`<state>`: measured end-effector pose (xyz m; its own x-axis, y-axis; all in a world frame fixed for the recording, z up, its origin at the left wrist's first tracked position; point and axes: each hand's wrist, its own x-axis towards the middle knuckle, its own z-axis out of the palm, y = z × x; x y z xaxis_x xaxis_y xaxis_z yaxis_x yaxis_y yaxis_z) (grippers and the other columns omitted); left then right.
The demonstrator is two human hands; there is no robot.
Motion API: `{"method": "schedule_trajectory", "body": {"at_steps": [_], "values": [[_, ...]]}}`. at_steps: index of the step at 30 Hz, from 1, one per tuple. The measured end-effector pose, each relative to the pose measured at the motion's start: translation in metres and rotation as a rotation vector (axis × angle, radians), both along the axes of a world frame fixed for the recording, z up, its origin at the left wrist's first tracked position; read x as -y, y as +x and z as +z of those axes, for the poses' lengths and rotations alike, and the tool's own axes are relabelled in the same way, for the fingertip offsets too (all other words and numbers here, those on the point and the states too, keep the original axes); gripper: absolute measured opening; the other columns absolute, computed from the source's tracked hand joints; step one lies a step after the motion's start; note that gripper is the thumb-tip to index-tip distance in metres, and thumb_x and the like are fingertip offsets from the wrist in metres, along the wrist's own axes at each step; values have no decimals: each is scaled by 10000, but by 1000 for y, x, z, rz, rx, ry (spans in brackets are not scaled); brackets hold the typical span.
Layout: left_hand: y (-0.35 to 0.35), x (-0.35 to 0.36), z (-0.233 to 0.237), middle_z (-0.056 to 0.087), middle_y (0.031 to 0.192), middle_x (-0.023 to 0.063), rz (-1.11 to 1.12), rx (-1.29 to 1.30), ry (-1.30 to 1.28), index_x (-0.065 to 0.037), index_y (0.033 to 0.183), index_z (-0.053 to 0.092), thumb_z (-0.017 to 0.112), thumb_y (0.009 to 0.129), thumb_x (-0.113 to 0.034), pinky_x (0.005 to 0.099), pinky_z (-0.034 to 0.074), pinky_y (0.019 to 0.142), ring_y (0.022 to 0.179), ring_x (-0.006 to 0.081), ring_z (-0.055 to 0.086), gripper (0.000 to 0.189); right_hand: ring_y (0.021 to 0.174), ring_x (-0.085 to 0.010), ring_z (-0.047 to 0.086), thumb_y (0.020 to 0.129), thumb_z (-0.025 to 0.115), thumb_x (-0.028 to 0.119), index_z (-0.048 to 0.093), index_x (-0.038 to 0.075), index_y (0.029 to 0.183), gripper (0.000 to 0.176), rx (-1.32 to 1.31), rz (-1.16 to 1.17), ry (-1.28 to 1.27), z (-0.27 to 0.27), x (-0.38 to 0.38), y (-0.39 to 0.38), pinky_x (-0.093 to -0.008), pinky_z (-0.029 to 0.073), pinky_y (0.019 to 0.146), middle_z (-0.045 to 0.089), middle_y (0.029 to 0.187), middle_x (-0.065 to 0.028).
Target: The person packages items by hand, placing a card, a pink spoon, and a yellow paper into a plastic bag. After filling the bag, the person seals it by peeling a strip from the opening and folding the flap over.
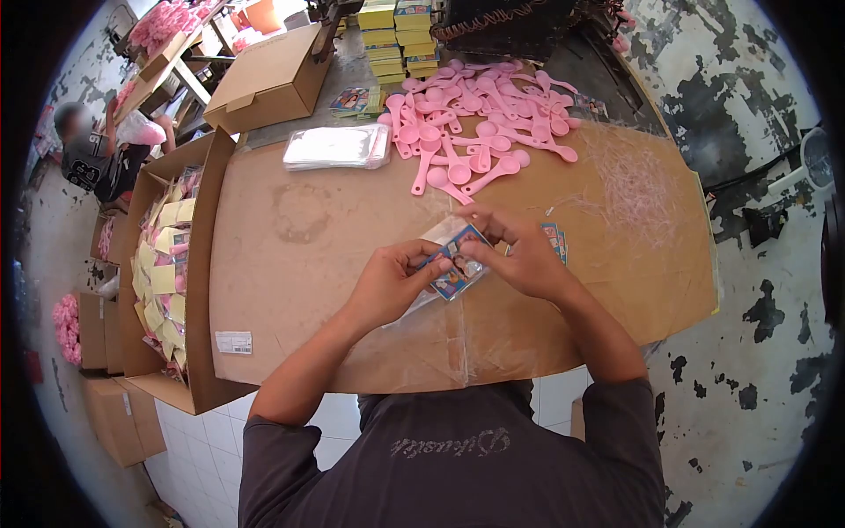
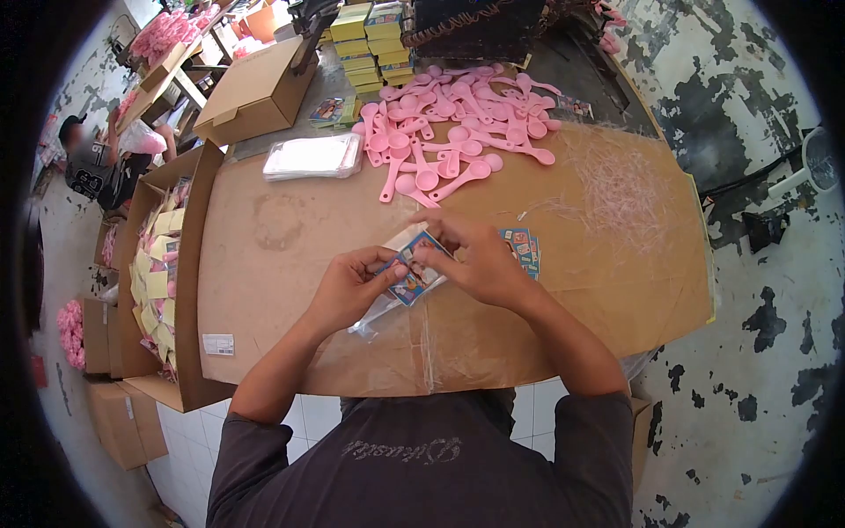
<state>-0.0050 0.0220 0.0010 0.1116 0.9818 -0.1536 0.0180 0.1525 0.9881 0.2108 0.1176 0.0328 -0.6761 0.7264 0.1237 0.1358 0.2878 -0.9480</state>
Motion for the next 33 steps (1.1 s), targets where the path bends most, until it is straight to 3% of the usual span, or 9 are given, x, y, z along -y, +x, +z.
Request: {"method": "schedule_trajectory", "body": {"at_steps": [3,6,9,12,15,18,21,27,33], "values": [[-2,-2,2,776,997,73,71,43,-4,42,1193,693,652,1056,-146,236,567,759,874,84,705,237,788,-179,661,979,718,122,716,18,1196,241,-41,-51,37,-14,-9,4,-316,524,726,706,915,-61],[-2,-2,-8,773,1001,64,91,88,60,49,1187,691,639,1062,-135,233,568,768,875,76,700,229,810,-160,651,977,724,133,729,5,1149,215,-61,131,402,-14,-10,2,-318,524,747,704,922,-64],[-4,-2,-9,771,967,70,137,55,36,50,1216,677,661,1049,-127,239,559,761,881,64,683,244,858,-153,644,979,718,127,741,-1,1112,186,29,100,360,-5,-17,-3,-319,519,773,701,932,-63],[-9,-6,-8,772,966,68,175,88,42,51,1216,675,659,1049,-122,235,558,737,855,65,687,241,872,-181,650,988,700,143,740,-3,1122,202,145,50,62,1,-23,-7,-325,513,785,704,947,-68],[-12,-4,4,772,954,63,160,76,8,46,1200,678,662,1049,-134,231,551,695,812,61,686,236,810,-177,642,987,702,151,733,3,1127,206,47,196,238,-5,-24,-13,-318,512,759,714,949,-71],[-11,-3,-1,761,922,24,166,47,-7,19,1189,670,651,1061,-173,192,510,640,759,10,644,231,822,-205,661,956,711,148,724,3,1103,207,74,155,22,-10,-33,-16,-334,519,756,710,975,-96],[-11,-5,-1,757,913,20,195,71,12,10,1149,670,654,1062,-203,192,506,627,738,10,639,231,870,-265,688,923,701,126,720,4,1078,198,278,-89,377,-16,-55,-24,-368,538,785,692,1003,-141],[-12,-5,-3,752,901,6,227,115,78,0,1134,669,640,1072,-231,189,484,606,721,3,623,241,836,-345,676,910,674,108,723,-1,1069,199,455,-142,729,-38,-69,-27,-425,552,796,681,1030,-182],[-13,-4,0,750,896,-2,198,102,33,5,1146,672,632,1076,-227,176,438,572,698,-8,597,246,789,-194,622,970,659,108,745,8,1072,167,156,-80,296,14,-47,9,-330,502,713,670,936,-104]]}}
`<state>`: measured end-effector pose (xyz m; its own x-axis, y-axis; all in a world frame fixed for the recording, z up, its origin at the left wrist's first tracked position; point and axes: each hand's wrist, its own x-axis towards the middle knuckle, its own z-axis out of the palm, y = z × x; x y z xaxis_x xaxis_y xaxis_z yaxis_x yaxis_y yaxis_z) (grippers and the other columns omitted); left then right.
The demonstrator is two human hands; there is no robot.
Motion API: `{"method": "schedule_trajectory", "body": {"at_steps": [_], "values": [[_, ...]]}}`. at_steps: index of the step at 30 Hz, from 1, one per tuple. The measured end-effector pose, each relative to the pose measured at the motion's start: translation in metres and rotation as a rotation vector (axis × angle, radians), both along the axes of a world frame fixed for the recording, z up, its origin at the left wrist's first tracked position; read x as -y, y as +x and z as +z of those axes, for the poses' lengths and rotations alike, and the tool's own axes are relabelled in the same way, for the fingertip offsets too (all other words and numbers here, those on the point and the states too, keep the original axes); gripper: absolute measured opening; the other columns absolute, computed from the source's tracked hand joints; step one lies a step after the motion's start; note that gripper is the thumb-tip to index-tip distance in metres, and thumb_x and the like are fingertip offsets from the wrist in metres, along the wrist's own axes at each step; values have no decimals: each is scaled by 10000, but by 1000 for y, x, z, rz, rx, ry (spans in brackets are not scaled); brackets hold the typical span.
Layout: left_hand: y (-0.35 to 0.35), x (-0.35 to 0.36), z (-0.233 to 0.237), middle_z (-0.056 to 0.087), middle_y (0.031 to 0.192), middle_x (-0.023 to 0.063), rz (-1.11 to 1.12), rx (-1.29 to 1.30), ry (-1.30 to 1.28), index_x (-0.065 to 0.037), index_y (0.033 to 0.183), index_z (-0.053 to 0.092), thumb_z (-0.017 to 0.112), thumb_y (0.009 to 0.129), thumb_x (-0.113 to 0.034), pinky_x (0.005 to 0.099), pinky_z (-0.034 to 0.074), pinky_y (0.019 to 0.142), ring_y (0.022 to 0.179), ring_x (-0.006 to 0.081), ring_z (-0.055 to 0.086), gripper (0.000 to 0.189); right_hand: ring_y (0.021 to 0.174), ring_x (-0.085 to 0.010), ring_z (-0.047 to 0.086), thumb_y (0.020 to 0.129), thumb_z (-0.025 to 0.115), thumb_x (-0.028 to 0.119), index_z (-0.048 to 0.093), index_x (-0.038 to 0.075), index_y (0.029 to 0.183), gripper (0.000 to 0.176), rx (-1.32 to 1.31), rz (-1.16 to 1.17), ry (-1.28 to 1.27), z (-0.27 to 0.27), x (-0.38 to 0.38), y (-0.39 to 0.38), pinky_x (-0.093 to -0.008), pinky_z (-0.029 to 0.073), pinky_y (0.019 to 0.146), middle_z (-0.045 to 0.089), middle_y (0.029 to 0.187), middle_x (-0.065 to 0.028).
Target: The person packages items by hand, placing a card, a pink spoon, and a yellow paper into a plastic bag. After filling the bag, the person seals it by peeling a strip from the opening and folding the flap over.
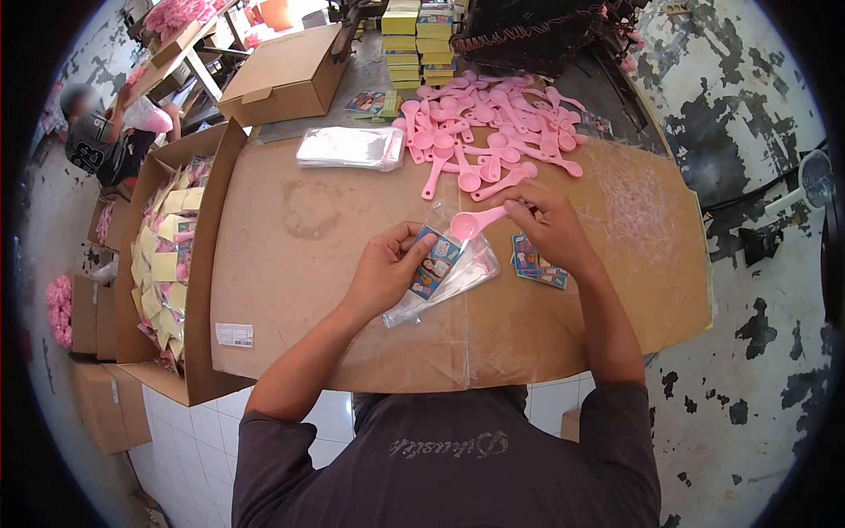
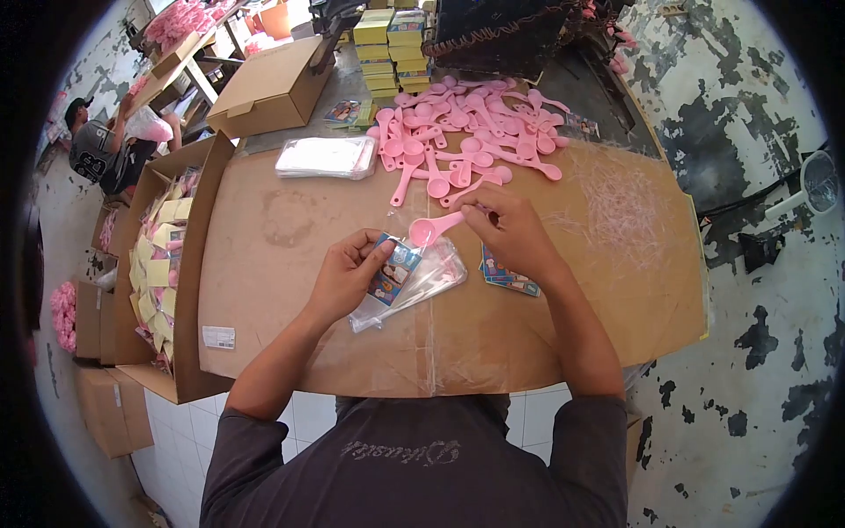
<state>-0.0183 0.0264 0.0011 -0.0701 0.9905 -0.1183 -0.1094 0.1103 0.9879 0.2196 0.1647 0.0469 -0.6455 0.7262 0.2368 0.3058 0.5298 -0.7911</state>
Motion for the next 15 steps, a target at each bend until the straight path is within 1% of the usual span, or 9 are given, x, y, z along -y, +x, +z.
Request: {"method": "schedule_trajectory", "body": {"at_steps": [3,6,9,12,15], "values": [[3,1,1,748,893,4,-33,1,-13,13,1164,668,628,1077,-204,185,453,588,704,-1,599,237,770,-145,579,981,655,98,749,19,1077,156,-119,16,9,0,8,6,-295,481,693,649,924,-67],[6,1,-5,742,895,7,-46,29,-4,22,1184,673,630,1075,-180,195,471,613,734,11,606,233,800,-168,614,978,653,87,749,29,1076,149,-19,52,85,6,13,7,-305,497,710,664,941,-78],[7,3,-5,742,927,16,-81,-30,35,34,1190,686,641,1067,-161,199,488,645,779,20,617,234,839,-187,641,986,631,68,740,42,1097,158,38,140,124,9,16,4,-333,525,731,666,981,-95],[11,5,0,748,970,25,-110,-11,-18,37,1195,701,648,1063,-154,203,495,662,808,23,621,238,1040,-240,674,1009,584,76,665,55,1299,302,125,195,75,9,21,0,-370,548,868,678,1173,-135],[14,7,-1,746,977,20,-151,-39,22,30,1203,711,652,1061,-156,213,502,674,803,27,621,241,1259,-262,613,1039,537,106,511,52,1489,454,-78,280,-33,-8,41,-17,-392,494,1042,618,1392,-151]]}}
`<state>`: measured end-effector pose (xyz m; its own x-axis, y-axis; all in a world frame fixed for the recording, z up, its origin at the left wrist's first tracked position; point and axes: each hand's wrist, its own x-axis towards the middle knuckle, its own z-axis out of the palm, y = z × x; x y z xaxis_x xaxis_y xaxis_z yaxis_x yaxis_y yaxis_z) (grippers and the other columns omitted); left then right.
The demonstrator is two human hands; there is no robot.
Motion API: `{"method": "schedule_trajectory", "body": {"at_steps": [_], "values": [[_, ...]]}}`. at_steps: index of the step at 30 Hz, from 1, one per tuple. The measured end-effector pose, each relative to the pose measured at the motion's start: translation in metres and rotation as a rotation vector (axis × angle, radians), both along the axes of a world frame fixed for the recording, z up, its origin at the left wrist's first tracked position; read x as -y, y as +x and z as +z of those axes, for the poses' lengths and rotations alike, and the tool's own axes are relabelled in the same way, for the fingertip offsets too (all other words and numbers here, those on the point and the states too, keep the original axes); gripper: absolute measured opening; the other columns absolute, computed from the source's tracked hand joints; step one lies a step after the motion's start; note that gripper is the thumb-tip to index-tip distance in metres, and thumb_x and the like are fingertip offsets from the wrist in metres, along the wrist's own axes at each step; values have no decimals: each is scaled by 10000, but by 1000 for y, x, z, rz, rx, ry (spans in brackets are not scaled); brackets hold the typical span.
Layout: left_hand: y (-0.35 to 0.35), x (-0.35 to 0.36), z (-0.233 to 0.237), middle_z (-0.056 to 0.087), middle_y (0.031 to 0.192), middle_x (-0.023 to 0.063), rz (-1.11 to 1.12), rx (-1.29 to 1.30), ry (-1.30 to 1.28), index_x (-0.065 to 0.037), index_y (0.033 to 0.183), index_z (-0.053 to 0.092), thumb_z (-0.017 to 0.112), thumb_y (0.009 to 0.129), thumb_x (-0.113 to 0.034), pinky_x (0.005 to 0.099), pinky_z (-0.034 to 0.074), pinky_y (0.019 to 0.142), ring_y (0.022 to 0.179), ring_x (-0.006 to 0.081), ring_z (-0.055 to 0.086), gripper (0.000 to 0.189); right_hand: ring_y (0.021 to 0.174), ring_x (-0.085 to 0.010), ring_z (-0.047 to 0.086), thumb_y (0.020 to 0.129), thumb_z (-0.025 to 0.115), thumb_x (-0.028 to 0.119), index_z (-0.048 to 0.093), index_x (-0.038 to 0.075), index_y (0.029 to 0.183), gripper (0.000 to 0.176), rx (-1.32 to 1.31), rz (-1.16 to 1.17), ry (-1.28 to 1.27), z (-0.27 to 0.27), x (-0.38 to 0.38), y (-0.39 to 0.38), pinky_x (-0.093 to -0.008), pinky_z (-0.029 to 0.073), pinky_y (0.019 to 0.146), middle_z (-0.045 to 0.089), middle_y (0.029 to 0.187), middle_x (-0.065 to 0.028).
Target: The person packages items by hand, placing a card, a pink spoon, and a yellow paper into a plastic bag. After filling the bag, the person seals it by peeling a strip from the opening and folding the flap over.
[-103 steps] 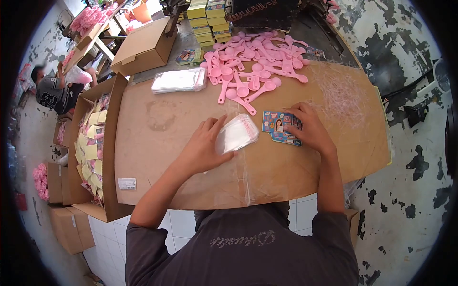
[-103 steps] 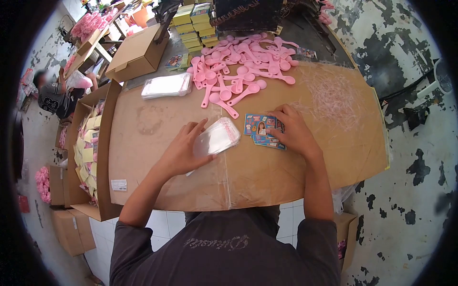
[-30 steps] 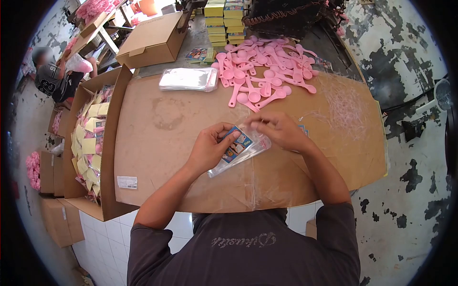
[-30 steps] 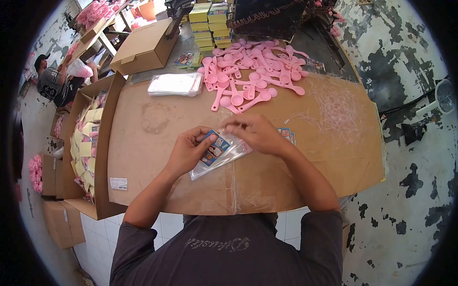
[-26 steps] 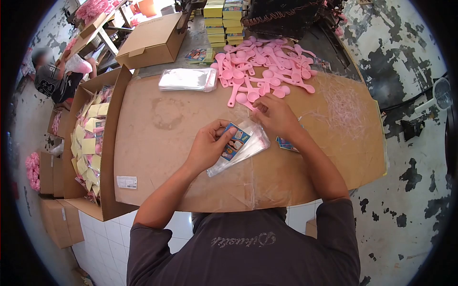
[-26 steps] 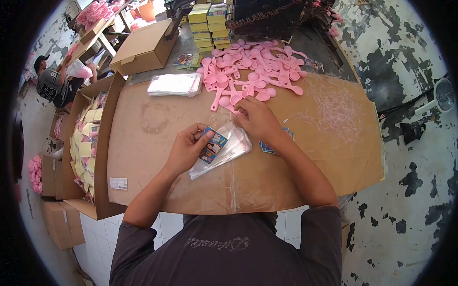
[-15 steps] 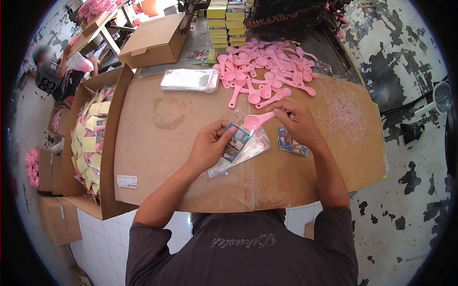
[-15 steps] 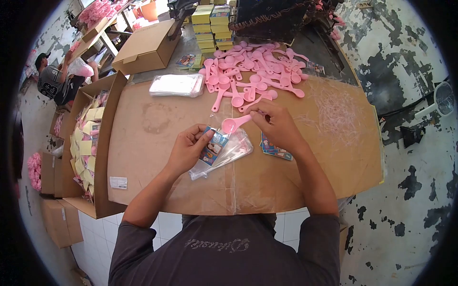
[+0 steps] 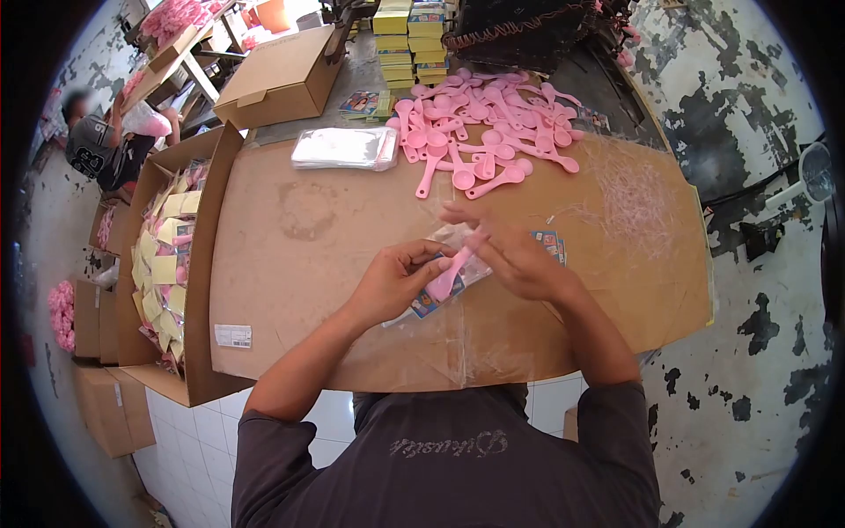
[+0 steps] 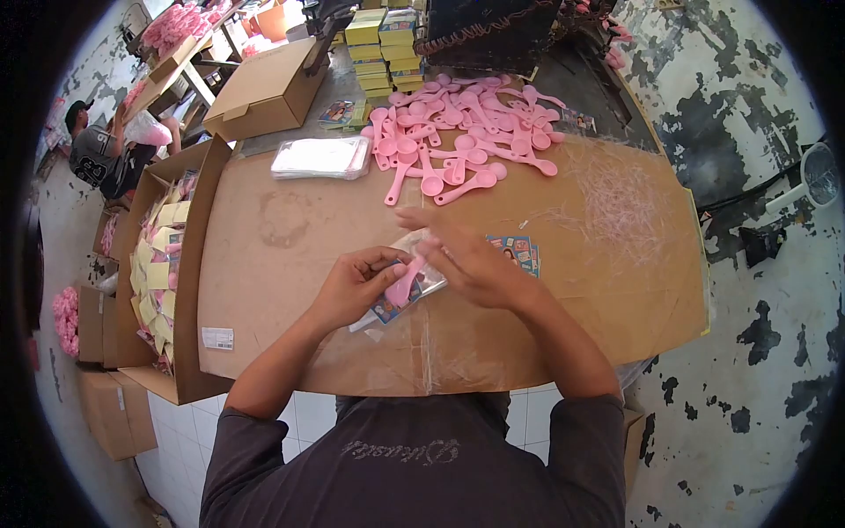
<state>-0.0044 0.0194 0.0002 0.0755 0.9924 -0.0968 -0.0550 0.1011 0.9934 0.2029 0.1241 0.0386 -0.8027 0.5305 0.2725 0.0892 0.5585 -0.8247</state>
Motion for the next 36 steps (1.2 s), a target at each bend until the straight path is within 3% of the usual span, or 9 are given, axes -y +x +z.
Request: {"method": "schedule_trajectory", "body": {"at_steps": [3,6,9,15,21,26,29,32,36], "values": [[-3,1,-5,734,953,5,-69,79,9,20,1202,718,651,1063,-174,219,504,675,794,30,618,247,1387,-269,531,1067,491,145,377,37,1581,537,-58,245,-370,4,11,-3,-401,410,1150,556,1505,-146],[-6,0,1,724,944,-7,-74,83,-18,11,1184,725,633,1076,-204,214,501,676,787,28,614,258,1375,-262,537,1045,560,117,458,31,1526,499,-180,239,-482,8,-4,1,-396,404,1156,574,1480,-142],[-10,1,2,722,936,-17,-135,146,-56,1,1191,717,617,1085,-229,205,501,678,777,30,616,272,1333,-266,562,994,655,79,616,35,1364,374,-110,198,-29,20,-5,1,-386,445,1098,615,1397,-130],[-10,3,0,726,1160,33,-201,256,-18,-8,1400,592,600,1092,-226,254,538,861,992,70,658,378,1100,-264,651,944,712,57,727,49,1047,104,-122,272,-42,47,3,-4,-399,498,955,666,1152,-88],[-7,5,22,541,1524,138,-27,143,353,-3,1499,481,558,1035,-38,380,354,1202,1425,214,489,471,974,-273,659,900,718,41,713,52,1035,136,-35,-43,728,114,10,7,-434,495,890,675,1001,-82],[0,9,50,523,1540,146,-27,-178,467,-19,1514,472,713,938,-68,410,327,1233,1476,231,449,626,876,-266,677,899,728,37,712,36,1034,135,55,-137,646,101,6,6,-395,520,785,687,932,-93],[6,8,61,599,1464,136,-6,-239,438,-24,1486,506,717,969,-90,397,417,1169,1400,224,538,563,815,-291,671,923,711,50,707,33,1054,132,-16,-122,480,100,13,6,-391,522,717,676,921,-104],[10,2,46,730,1233,106,83,-272,530,-17,1392,602,716,997,-158,345,552,960,1113,209,716,435,771,-297,671,929,709,45,705,28,1066,139,-35,-113,399,97,17,6,-384,525,680,673,912,-111],[15,6,50,769,1074,98,22,-14,274,15,1359,609,650,1040,-104,281,571,863,971,140,734,343,808,-287,669,914,720,42,702,34,1041,128,-51,-220,404,89,20,5,-395,521,715,665,949,-107]]}}
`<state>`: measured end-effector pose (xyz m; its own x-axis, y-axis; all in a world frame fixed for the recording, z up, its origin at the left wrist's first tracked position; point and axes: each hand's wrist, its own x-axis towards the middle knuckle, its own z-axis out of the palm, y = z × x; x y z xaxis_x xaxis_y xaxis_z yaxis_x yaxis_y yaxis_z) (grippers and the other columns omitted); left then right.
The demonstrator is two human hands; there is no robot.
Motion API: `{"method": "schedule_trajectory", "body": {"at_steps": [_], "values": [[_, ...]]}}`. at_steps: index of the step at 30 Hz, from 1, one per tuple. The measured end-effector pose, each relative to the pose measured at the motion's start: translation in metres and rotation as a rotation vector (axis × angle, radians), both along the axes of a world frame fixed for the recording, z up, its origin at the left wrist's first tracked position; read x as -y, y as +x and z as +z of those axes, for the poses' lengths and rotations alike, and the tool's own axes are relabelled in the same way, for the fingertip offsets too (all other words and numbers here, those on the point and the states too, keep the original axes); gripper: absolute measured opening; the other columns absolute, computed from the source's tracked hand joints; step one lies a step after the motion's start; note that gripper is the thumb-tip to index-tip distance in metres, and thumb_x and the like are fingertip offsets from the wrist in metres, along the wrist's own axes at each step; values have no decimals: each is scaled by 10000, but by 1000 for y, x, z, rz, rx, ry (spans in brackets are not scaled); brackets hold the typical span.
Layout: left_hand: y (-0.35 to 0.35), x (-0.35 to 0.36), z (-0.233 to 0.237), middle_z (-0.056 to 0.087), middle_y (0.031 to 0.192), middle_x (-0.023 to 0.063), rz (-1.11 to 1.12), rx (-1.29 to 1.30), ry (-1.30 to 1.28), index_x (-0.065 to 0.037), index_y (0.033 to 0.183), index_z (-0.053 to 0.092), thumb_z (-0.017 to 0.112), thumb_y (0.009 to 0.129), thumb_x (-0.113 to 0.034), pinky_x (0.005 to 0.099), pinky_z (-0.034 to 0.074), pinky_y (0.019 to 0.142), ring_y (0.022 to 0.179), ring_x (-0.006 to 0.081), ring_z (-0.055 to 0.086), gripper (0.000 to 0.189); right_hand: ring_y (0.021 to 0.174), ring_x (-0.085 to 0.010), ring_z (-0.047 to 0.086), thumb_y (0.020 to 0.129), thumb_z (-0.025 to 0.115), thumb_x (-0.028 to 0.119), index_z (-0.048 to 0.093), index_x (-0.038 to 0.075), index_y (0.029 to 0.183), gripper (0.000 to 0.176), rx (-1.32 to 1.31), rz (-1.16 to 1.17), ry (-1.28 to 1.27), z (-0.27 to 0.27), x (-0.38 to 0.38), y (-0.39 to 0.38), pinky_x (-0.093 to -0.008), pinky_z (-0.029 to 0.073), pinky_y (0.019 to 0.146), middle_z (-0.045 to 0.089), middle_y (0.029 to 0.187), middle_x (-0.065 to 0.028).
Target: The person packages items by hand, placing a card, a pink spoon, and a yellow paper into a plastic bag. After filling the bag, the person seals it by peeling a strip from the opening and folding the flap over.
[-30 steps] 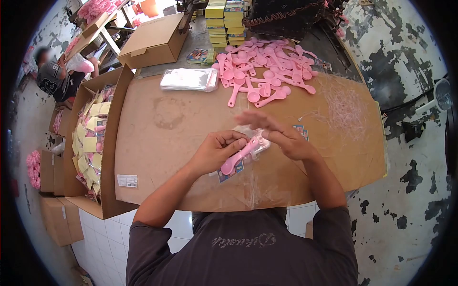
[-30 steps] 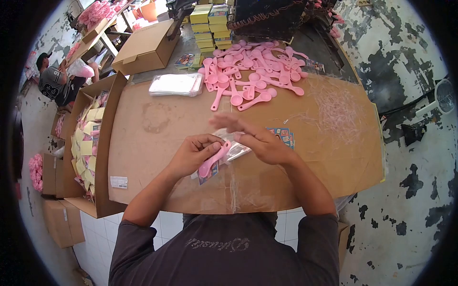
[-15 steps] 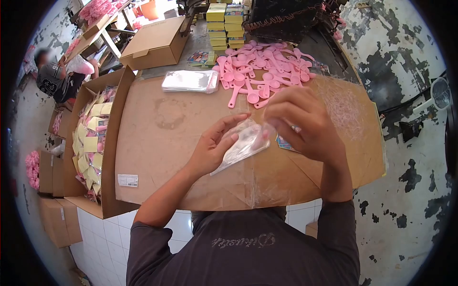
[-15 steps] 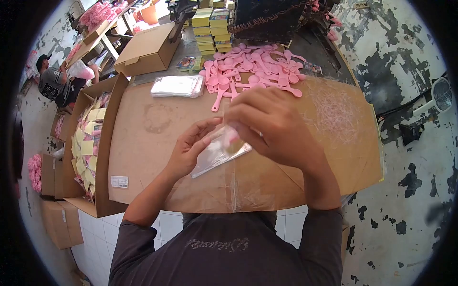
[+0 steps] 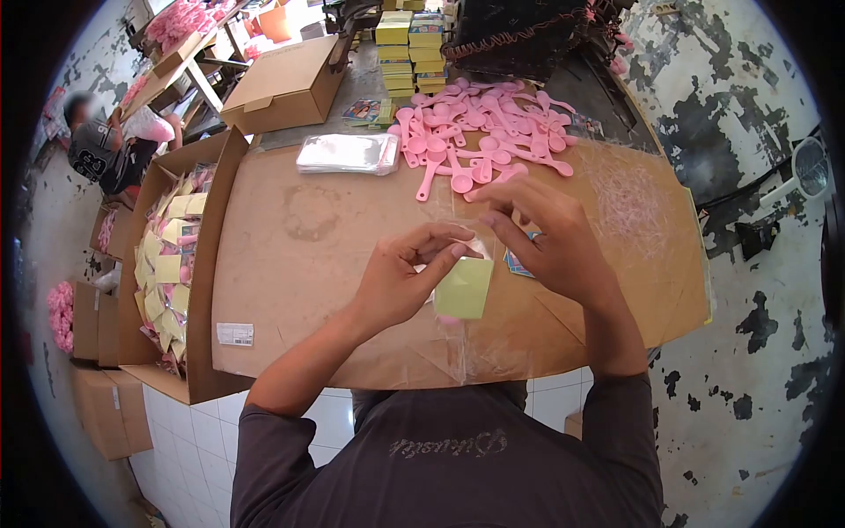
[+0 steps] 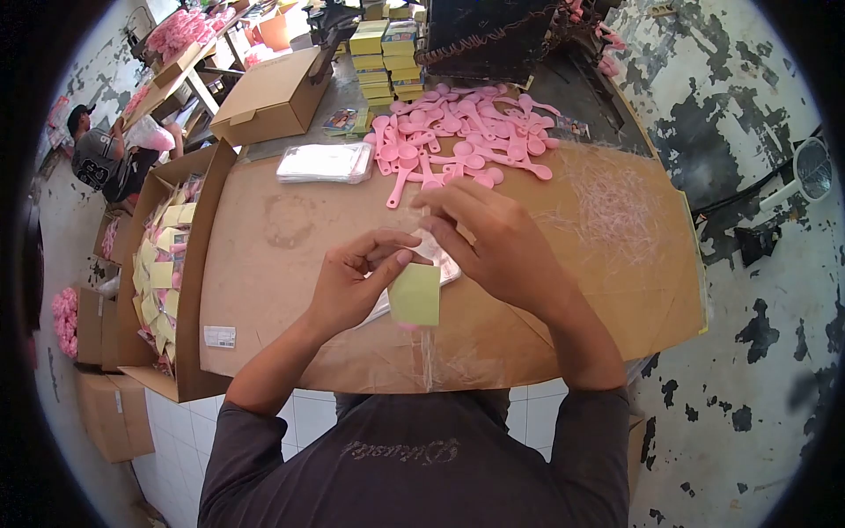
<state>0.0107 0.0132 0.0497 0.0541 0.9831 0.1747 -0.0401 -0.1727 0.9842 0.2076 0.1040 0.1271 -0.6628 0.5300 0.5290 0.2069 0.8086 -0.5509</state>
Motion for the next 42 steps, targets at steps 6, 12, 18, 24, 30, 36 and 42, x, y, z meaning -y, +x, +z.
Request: {"method": "schedule_trajectory", "body": {"at_steps": [6,12,18,24,30,36,42], "values": [[1,3,0,780,1002,119,20,-98,-56,55,1353,592,631,1042,-55,258,573,811,935,121,731,333,983,-259,638,805,756,75,667,57,941,164,78,-40,486,-19,2,-9,-390,480,843,633,1027,-70],[4,7,5,794,941,117,68,-479,12,65,1353,602,658,1015,-52,261,574,742,865,103,740,361,1002,-259,618,727,768,192,630,38,922,284,213,-49,679,-39,-1,-16,-383,475,859,617,997,-76],[-8,3,4,804,996,111,36,-358,-51,40,1356,622,651,1030,-92,272,576,790,892,99,733,353,996,-228,616,814,736,155,609,52,946,210,62,-215,316,-42,-25,8,-373,475,840,595,963,-96],[-22,-3,-20,792,1071,138,0,-63,-172,29,1338,637,609,1063,-108,267,566,863,951,99,711,309,663,-90,592,1027,578,104,601,35,984,85,-254,283,-886,-43,-82,155,-245,493,631,585,768,-23],[-16,1,-18,773,1133,153,10,96,-135,31,1363,616,590,1076,-94,263,563,862,976,96,693,315,1039,-275,638,978,597,41,614,16,1289,313,61,-670,-168,-115,-125,247,-362,515,886,664,1150,-113],[-12,-2,-30,775,1100,124,37,107,-176,34,1339,631,610,1069,-99,247,561,852,977,87,691,301,1017,-249,671,954,662,58,664,31,1283,329,130,-798,29,-80,-74,152,-380,523,894,706,1137,-111],[-3,-2,-40,766,1112,129,69,145,-152,47,1307,641,621,1066,-106,261,567,864,1008,108,696,286,812,-132,648,934,755,135,703,41,1222,307,75,52,-480,-73,-4,32,-276,501,708,707,962,-54]]}}
